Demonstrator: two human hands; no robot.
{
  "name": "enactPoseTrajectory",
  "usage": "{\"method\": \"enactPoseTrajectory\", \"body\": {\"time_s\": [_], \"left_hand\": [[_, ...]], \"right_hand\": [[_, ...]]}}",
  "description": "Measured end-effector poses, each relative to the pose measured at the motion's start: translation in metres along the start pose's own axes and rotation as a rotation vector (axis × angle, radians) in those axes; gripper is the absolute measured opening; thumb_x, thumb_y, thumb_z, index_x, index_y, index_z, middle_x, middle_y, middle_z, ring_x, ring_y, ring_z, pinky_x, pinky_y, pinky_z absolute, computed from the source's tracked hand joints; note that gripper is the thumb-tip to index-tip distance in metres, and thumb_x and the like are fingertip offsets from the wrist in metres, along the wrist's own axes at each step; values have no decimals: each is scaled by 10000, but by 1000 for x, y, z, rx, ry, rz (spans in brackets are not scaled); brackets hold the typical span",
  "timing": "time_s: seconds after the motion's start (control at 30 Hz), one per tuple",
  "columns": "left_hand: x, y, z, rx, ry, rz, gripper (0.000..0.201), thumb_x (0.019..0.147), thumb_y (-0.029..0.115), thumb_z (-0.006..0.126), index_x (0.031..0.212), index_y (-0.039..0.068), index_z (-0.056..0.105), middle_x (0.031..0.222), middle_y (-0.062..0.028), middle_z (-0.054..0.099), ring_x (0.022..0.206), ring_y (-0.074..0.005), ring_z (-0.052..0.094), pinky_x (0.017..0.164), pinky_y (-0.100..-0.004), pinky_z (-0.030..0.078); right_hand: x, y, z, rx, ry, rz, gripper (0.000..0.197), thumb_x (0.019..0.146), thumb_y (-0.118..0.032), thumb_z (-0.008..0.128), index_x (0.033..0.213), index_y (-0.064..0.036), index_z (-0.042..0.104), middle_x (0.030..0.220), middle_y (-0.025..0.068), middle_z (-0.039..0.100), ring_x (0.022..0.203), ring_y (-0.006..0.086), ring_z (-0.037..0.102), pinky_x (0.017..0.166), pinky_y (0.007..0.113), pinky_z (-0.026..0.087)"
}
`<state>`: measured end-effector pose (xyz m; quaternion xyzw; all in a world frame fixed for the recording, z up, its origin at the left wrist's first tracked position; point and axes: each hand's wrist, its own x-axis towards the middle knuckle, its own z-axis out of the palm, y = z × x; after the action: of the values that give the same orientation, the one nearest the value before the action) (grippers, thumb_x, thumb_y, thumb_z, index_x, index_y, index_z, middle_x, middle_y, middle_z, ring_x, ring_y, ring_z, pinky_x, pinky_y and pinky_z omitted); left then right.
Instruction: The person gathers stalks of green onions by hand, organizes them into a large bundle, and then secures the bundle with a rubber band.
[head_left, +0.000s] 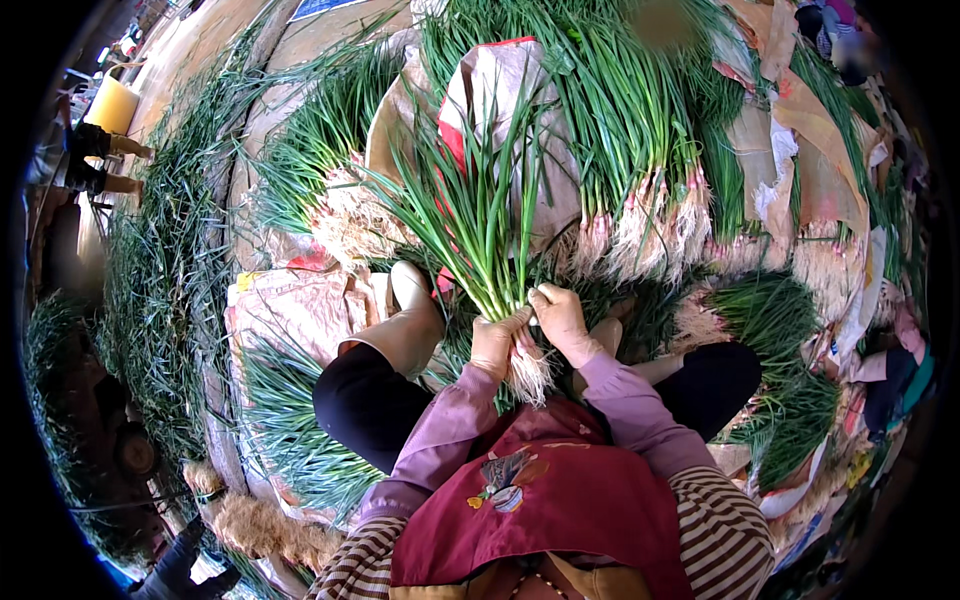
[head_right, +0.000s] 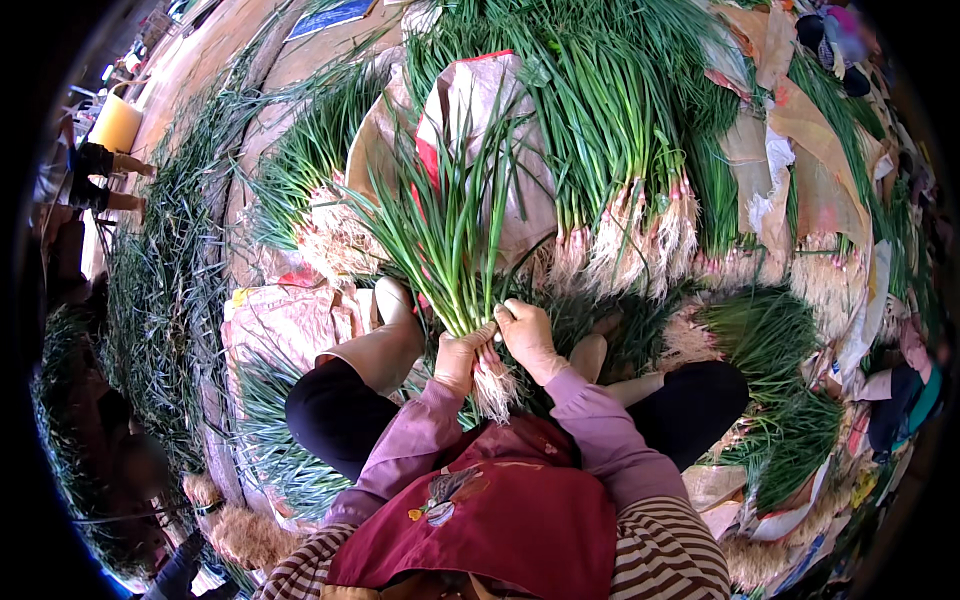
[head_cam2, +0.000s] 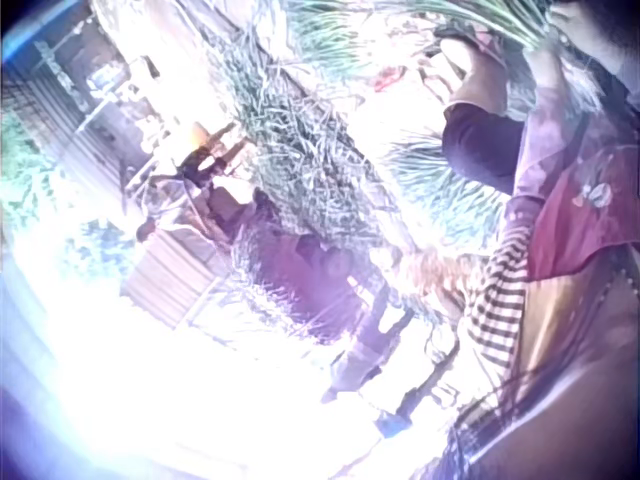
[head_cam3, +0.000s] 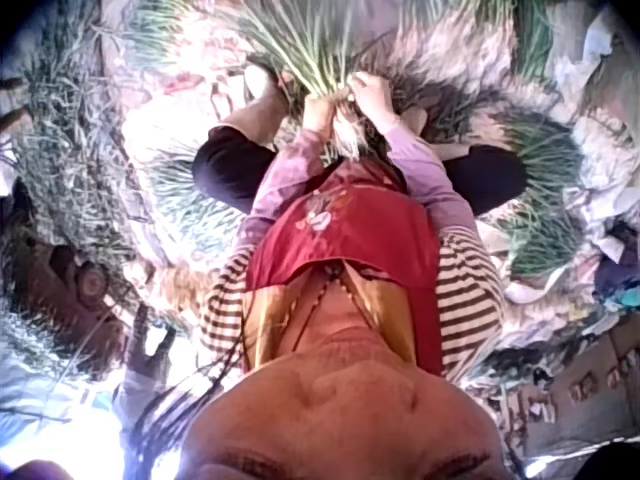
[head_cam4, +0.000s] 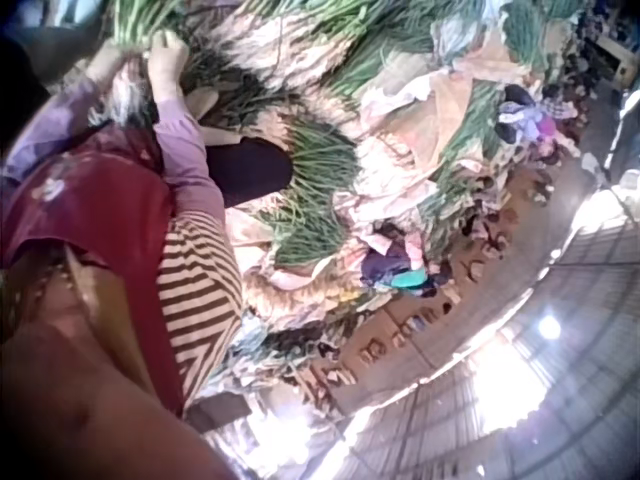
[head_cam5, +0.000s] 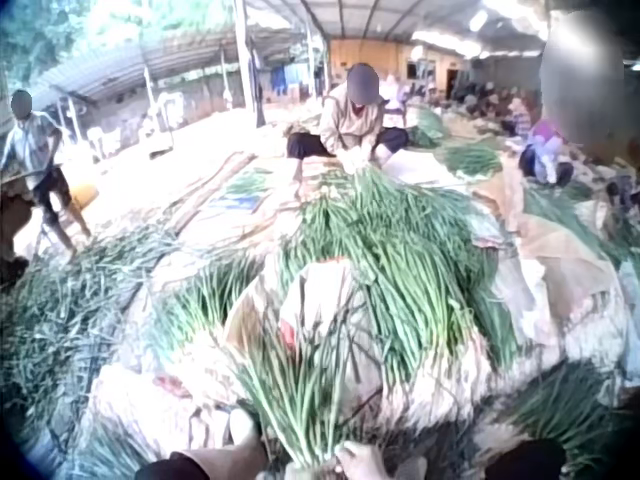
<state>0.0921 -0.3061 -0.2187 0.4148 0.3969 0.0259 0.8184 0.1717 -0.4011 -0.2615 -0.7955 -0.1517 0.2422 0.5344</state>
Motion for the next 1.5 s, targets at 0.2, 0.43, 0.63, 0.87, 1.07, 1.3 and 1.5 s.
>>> {"method": "enactPoseTrajectory", "body": {"time_s": [0.2,0.43,0.63,0.87,1.07,1.3,1.5], "left_hand": [[-7,8,-3,46,-91,-9,189,808,110,586,668,-17,588,480,-73,543,323,-106,453,297,-199,313],[-11,9,-9,51,-171,-57,187,812,138,592,693,-6,594,484,-68,549,312,-94,441,283,-188,283],[-9,9,-19,32,-88,63,197,818,147,599,715,-21,586,494,-93,557,315,-104,464,279,-182,307],[2,2,-20,-175,-55,-28,203,715,24,675,891,23,574,571,-35,544,389,-111,486,357,-207,378],[1,10,-10,-41,3,-80,148,732,45,663,854,-2,594,612,-51,569,395,-110,476,364,-205,369],[2,-5,-11,-33,-25,-117,73,751,44,642,749,-22,610,505,-40,527,361,-129,483,340,-249,395],[-3,1,2,60,-76,-106,171,764,61,624,638,-49,588,452,-89,512,335,-165,483,318,-260,393]], "right_hand": [[19,31,-7,371,145,295,226,845,-176,539,720,-1,608,566,37,538,467,92,427,434,257,344],[40,0,-7,841,-255,399,259,791,-308,620,687,-74,582,580,-9,509,477,75,429,444,237,373],[17,41,-19,-1096,-752,193,284,768,-241,605,877,20,633,857,151,631,758,264,618,689,372,486],[117,-10,-76,-788,138,285,295,852,-283,541,900,0,609,676,105,610,577,221,575,576,388,458],[91,1,-63,-388,-134,174,153,828,-132,536,753,-47,639,690,69,601,597,148,578,575,296,479],[-3,-29,-49,-19,-725,298,398,853,-407,528,767,-34,636,570,40,557,451,88,467,418,232,376],[24,-9,-28,448,-235,217,152,823,-127,589,771,16,599,616,32,552,488,80,453,429,205,355]]}}
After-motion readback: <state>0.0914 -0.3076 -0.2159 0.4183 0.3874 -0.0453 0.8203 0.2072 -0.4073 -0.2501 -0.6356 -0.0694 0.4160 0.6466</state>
